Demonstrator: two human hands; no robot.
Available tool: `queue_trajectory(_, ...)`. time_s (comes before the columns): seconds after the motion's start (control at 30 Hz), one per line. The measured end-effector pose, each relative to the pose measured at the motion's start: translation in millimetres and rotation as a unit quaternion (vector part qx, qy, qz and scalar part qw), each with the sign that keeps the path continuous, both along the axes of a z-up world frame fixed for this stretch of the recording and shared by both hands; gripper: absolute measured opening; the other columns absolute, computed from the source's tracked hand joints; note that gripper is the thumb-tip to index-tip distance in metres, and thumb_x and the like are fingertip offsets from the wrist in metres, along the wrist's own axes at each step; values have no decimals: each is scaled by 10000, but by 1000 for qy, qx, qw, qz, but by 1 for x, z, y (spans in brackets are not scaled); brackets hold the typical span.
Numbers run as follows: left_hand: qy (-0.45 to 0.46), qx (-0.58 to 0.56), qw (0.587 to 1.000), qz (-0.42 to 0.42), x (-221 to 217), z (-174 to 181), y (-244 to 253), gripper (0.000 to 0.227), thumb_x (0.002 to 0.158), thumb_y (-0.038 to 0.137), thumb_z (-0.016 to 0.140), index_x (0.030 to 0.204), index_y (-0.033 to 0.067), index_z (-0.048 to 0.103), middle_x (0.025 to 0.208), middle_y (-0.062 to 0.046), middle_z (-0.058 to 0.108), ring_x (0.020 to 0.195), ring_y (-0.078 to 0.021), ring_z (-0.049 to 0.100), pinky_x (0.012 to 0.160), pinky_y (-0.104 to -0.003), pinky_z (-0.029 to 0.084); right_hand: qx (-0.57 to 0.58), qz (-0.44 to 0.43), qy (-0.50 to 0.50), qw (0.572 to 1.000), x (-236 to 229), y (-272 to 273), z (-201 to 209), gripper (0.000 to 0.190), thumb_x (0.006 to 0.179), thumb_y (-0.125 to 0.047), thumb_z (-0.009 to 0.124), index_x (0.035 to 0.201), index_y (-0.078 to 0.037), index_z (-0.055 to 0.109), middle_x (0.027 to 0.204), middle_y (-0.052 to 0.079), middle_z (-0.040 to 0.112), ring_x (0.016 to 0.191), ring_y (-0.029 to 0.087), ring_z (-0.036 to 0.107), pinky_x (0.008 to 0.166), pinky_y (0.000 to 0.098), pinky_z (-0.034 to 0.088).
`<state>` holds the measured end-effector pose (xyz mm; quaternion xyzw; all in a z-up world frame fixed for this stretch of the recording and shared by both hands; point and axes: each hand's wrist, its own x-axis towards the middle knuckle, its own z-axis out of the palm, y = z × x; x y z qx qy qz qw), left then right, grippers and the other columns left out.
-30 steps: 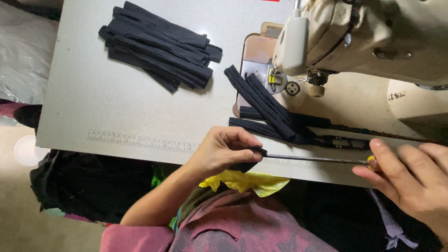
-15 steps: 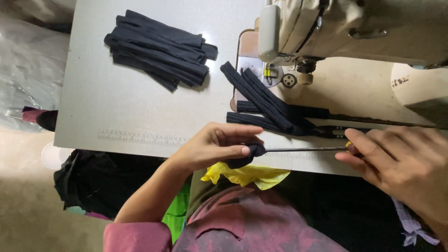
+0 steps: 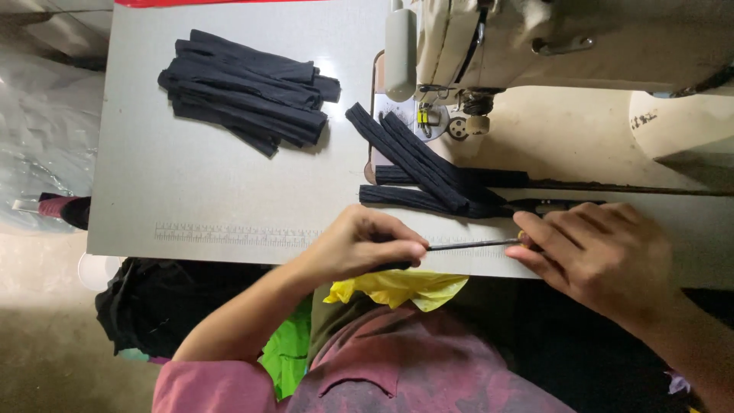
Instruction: Turning sewn fabric tubes inside out using a manual turning tool on a sewing table.
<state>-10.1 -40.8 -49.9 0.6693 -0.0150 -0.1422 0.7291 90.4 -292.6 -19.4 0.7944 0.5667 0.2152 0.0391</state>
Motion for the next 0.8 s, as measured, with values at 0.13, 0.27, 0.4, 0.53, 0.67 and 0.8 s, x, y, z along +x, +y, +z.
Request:
queue_trajectory(0.13,49,-53,993,-94,1,1,33,366,831,205,522,1147,20,535,1171,-87,556,1054,-97,507,926,-189,379,-1,-28,-7,1000,-1,-5,1,337,821,-516,549,941,-224,665,732,-90,618,682,89,597,619,242,420)
queue_trajectory(0.27,117,-49,991,-41,5,-6,30,237,729,108,661,926,-24,660,814,-75,671,687,-67,580,606,-150,475,20,-33,3,999,-4,-3,-6,307,821,-478,569,926,-206,663,735,-75,628,656,98,589,617,260,418)
queue_trajectory(0.4,-21,100,987,-122,16,7,16,234,723,204,659,882,33,679,773,-38,686,670,-46,585,595,-163,483,40,-2,90,995,-18,10,-30,325,798,-393,597,992,-134,626,724,-23,583,559,154,483,534,312,366)
queue_trajectory(0.53,-191,270,939,-92,9,27,19,85,765,121,625,819,74,670,760,-41,686,663,-124,656,621,-236,493,63,-52,144,986,-33,21,-36,347,812,-393,550,1013,-114,602,763,-12,596,603,144,537,508,261,397)
queue_trajectory(0.67,-412,319,780,345,-19,30,31,124,858,153,567,773,90,502,782,-45,499,718,-154,483,675,-266,367,137,-122,497,848,-35,19,-49,415,832,-308,440,1144,-46,516,1076,93,588,964,198,561,823,296,397)
queue_trajectory(0.8,-269,185,876,356,-25,-23,16,444,915,393,352,824,27,585,744,-88,603,689,-159,564,613,-234,452,114,-82,636,759,-46,28,-57,480,787,-198,511,1242,-65,438,1245,122,513,1128,185,501,947,255,312)
